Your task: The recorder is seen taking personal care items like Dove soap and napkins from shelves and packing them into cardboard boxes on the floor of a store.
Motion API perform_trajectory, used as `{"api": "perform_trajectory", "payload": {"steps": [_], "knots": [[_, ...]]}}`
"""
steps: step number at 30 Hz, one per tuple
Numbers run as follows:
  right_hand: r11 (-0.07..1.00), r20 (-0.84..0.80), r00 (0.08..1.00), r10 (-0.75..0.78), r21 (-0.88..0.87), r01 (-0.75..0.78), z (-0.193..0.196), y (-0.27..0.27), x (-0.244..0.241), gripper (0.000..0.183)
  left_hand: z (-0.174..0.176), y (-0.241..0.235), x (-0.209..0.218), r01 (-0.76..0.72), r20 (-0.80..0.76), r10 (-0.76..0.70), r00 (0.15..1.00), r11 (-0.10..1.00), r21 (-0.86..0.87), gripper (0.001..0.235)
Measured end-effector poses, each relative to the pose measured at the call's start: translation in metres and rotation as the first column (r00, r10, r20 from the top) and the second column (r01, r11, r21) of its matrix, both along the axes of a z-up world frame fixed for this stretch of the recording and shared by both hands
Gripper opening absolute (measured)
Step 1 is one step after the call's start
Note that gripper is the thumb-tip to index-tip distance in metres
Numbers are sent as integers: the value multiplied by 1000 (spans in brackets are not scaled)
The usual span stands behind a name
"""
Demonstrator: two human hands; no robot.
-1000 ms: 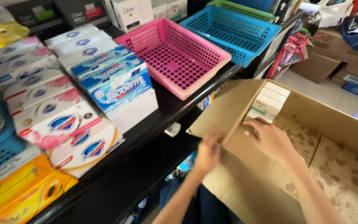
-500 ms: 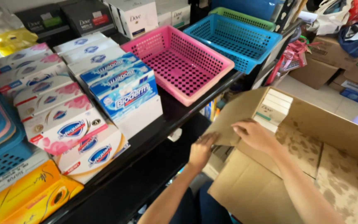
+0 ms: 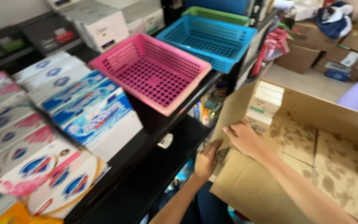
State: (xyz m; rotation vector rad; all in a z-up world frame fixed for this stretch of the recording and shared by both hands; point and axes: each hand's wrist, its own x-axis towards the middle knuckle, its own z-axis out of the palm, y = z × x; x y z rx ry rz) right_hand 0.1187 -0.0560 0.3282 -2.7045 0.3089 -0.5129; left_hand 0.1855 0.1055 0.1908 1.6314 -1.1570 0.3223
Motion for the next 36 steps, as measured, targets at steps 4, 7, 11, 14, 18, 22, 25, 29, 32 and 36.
{"api": "perform_trajectory", "payload": {"steps": [4, 7, 11, 14, 18, 22, 25, 29, 32, 36], "knots": [[981, -98, 995, -25, 190, 43, 3, -10, 9, 44, 11, -12, -10, -22, -49, 24, 999, 999, 34, 55], [948, 66, 997, 26, 315, -46, 21, -5, 7, 30, 6, -20, -11, -26, -77, 27, 997, 1000, 12, 59], [919, 23, 999, 24, 392, -31, 9, -18, 15, 26, -15, -37, 4, -41, -152, 53, 987, 996, 82, 53], [926, 240, 963, 126, 319, -201, -20, -17, 28, 18, -25, -28, 26, 16, -77, -14, 997, 1000, 25, 55], [921, 41, 999, 31, 386, -44, -49, 17, 46, 32, -15, -4, 40, 46, -99, -47, 994, 999, -7, 51], [917, 334, 940, 68, 350, -191, -112, 40, 74, 44, -17, 17, 47, 41, -315, 14, 949, 985, 167, 55], [907, 225, 972, 71, 392, -157, -102, 43, 78, 46, -39, 17, 67, 81, -245, -21, 969, 968, 238, 58], [872, 123, 986, 116, 463, -160, -34, 41, 37, 52, 50, 48, 41, 274, -250, -255, 934, 961, 44, 68], [929, 206, 952, 227, 249, -275, -25, -13, -1, 54, 65, 57, 21, 113, -157, -122, 980, 991, -67, 63], [987, 259, 965, 45, 138, -83, -36, -104, -39, 61, 100, 44, -49, 280, 270, -310, 912, 949, 145, 43]]}}
